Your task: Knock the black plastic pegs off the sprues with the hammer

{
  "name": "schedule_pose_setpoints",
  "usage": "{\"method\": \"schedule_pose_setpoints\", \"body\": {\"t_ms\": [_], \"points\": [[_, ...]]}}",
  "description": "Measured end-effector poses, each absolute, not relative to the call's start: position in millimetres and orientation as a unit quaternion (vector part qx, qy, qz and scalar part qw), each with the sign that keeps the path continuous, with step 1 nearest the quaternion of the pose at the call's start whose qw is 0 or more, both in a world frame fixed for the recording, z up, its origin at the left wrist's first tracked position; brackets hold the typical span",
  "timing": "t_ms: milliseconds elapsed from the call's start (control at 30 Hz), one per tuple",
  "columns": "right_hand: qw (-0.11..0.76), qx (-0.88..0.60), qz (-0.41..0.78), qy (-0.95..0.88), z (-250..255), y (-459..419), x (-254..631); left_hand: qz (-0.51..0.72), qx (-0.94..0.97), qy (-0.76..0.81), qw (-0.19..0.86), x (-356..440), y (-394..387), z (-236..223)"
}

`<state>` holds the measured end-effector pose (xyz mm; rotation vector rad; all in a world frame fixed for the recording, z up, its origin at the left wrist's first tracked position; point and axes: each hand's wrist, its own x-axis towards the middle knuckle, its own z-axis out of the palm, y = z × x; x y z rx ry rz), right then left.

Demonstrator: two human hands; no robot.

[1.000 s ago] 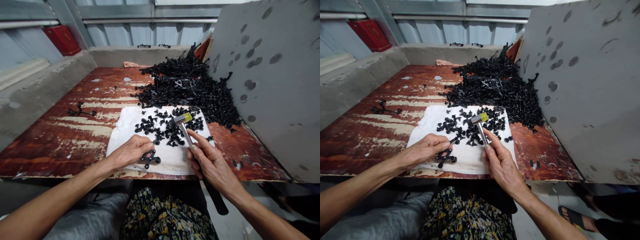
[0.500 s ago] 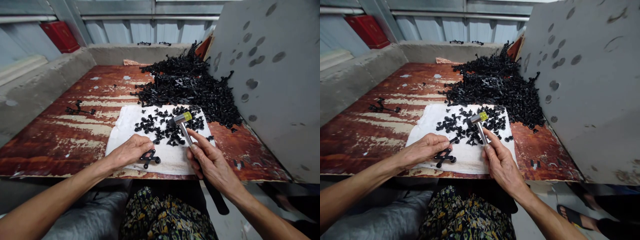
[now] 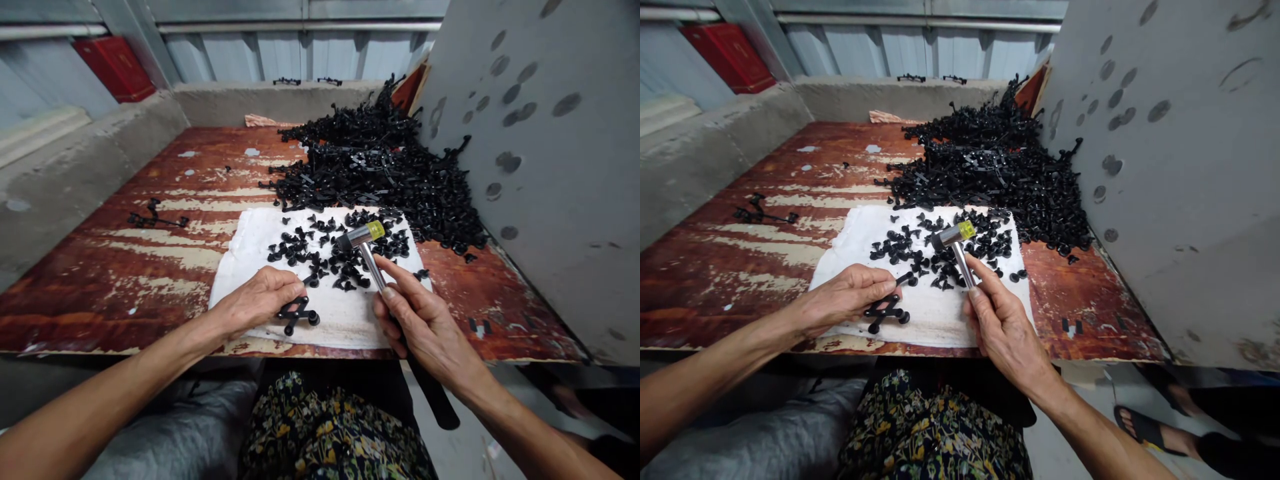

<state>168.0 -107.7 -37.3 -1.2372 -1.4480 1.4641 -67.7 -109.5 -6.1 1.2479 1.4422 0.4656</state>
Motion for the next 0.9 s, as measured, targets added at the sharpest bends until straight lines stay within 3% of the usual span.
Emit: {"method": "schedule_pose_setpoints", "body": {"t_ms": [467,667,900], "points": [[0.347,-0.484,0.547,-0.589,-35,-108,168,0.154,0.644,0.593,0.46,-75,-103,-11],[0.31,-0.471,0.456,-0.688,-36,-109,170,0.116,0.668,0.59,0.439,-79,-99,-11],[0.317,-0.343,0.291,-0.835,-31,-114,166,0.123,0.673,0.596,0.42,-80,-99,-14]]}}
